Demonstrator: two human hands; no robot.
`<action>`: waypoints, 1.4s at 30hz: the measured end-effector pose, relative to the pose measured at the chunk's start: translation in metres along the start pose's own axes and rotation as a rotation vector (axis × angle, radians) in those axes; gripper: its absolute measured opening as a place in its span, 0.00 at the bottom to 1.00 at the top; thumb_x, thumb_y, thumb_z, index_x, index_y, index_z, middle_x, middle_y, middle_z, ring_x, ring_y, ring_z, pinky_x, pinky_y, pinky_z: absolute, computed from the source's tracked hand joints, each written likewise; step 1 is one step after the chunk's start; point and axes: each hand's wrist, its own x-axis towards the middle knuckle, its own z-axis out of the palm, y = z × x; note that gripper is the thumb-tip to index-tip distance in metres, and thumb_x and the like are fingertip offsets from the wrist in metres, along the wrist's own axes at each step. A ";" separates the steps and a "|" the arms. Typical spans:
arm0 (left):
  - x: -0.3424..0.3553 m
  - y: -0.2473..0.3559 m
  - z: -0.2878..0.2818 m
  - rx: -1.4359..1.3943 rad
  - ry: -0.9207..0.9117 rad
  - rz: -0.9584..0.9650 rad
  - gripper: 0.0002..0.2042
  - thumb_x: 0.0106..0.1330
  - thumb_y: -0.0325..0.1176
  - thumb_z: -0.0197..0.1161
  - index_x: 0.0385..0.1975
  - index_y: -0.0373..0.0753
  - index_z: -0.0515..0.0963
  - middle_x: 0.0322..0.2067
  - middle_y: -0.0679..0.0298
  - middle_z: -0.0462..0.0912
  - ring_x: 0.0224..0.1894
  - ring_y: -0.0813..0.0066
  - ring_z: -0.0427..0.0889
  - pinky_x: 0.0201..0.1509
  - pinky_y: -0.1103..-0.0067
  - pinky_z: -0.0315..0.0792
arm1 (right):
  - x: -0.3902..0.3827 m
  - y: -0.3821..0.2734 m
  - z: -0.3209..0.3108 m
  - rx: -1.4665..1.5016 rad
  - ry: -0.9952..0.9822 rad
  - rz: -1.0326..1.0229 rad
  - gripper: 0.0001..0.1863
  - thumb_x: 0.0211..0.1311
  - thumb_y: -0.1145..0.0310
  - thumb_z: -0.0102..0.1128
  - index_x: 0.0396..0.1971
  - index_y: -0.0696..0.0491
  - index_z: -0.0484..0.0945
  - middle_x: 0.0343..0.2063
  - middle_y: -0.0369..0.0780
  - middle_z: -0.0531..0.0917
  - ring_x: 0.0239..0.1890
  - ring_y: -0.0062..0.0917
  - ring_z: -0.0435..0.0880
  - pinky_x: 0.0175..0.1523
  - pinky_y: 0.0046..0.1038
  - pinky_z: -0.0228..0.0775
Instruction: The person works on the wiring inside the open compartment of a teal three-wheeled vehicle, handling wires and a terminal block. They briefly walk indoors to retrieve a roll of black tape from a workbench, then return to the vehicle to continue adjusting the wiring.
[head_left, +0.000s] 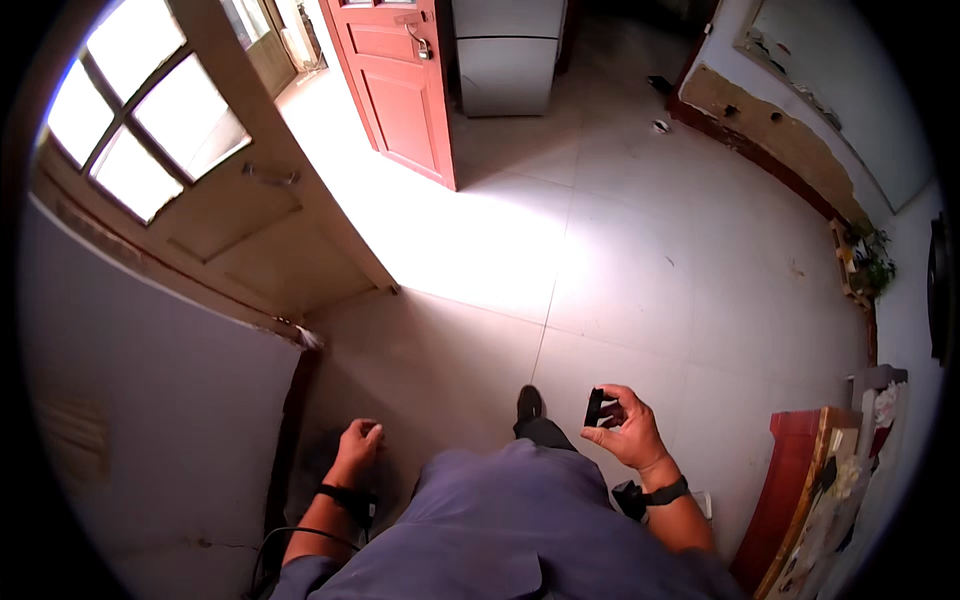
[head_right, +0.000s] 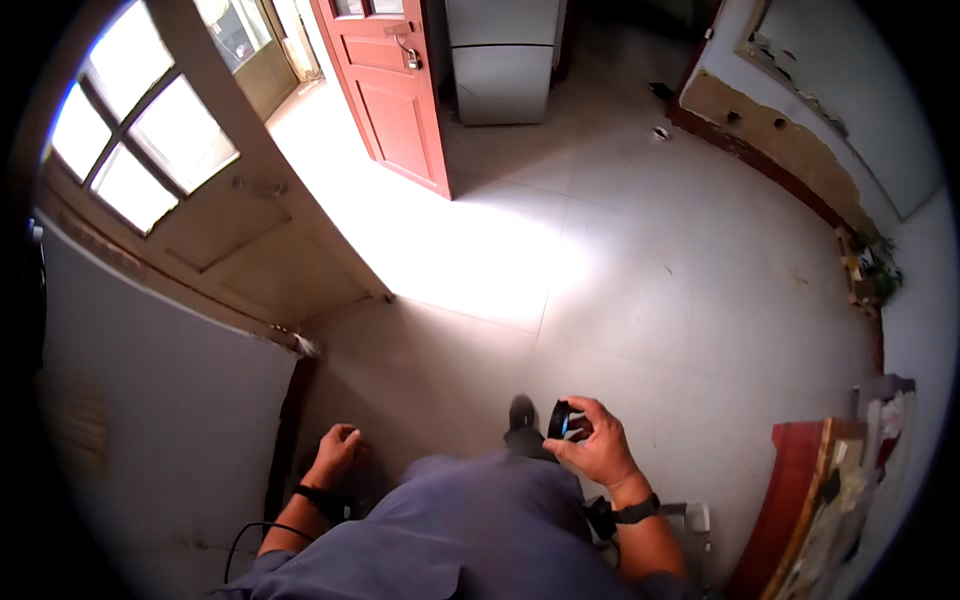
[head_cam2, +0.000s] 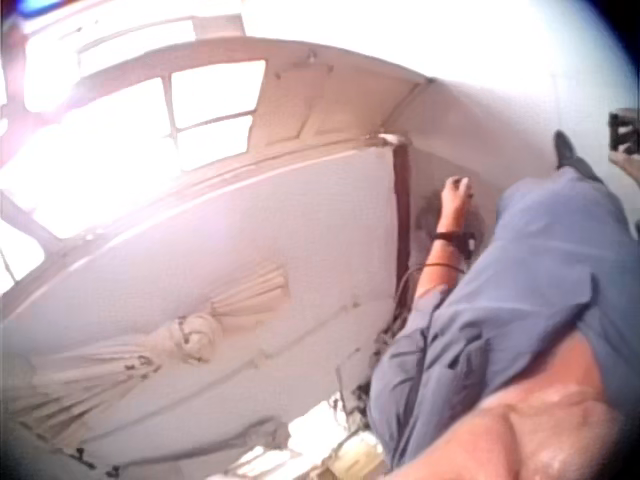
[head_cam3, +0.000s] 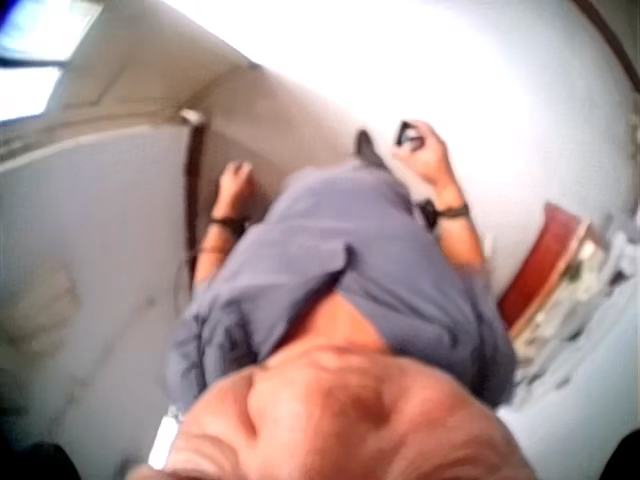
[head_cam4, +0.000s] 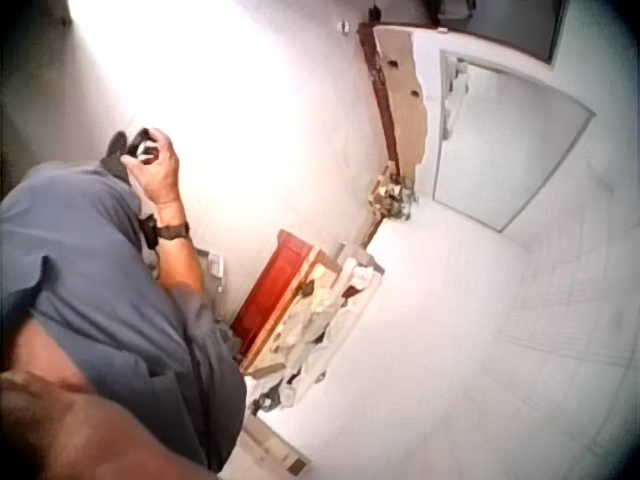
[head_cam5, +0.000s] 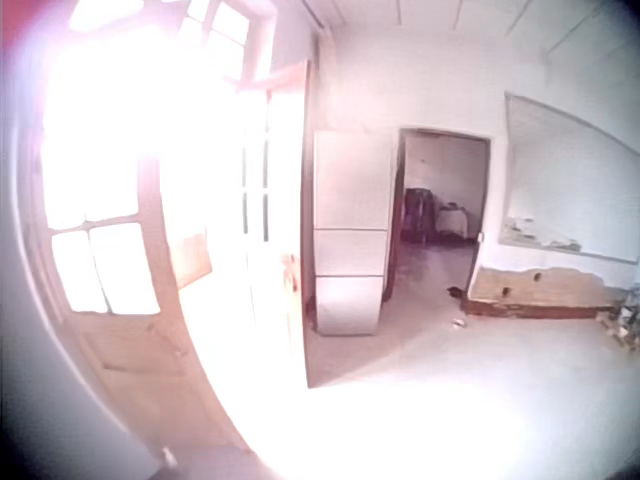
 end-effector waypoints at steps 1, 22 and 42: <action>0.008 0.008 0.001 -0.062 0.026 -0.057 0.16 0.72 0.36 0.62 0.50 0.29 0.74 0.38 0.55 0.85 0.34 0.70 0.86 0.36 0.75 0.82 | 0.039 -0.007 -0.008 0.014 -0.040 -0.019 0.35 0.47 0.69 0.82 0.56 0.53 0.74 0.45 0.41 0.83 0.39 0.22 0.86 0.43 0.25 0.81; 0.471 0.509 0.001 0.244 -0.057 0.342 0.23 0.75 0.52 0.55 0.52 0.36 0.77 0.44 0.47 0.85 0.48 0.49 0.84 0.52 0.64 0.77 | 0.708 -0.170 0.068 0.041 -0.431 -0.298 0.35 0.44 0.70 0.82 0.53 0.52 0.73 0.42 0.38 0.80 0.38 0.23 0.84 0.42 0.26 0.80; 0.764 0.533 -0.308 0.050 0.369 0.059 0.23 0.76 0.52 0.52 0.49 0.34 0.78 0.38 0.54 0.87 0.38 0.64 0.87 0.46 0.70 0.78 | 1.131 -0.317 0.446 0.138 -0.896 -0.340 0.37 0.48 0.66 0.80 0.59 0.51 0.71 0.42 0.40 0.81 0.36 0.24 0.84 0.40 0.27 0.79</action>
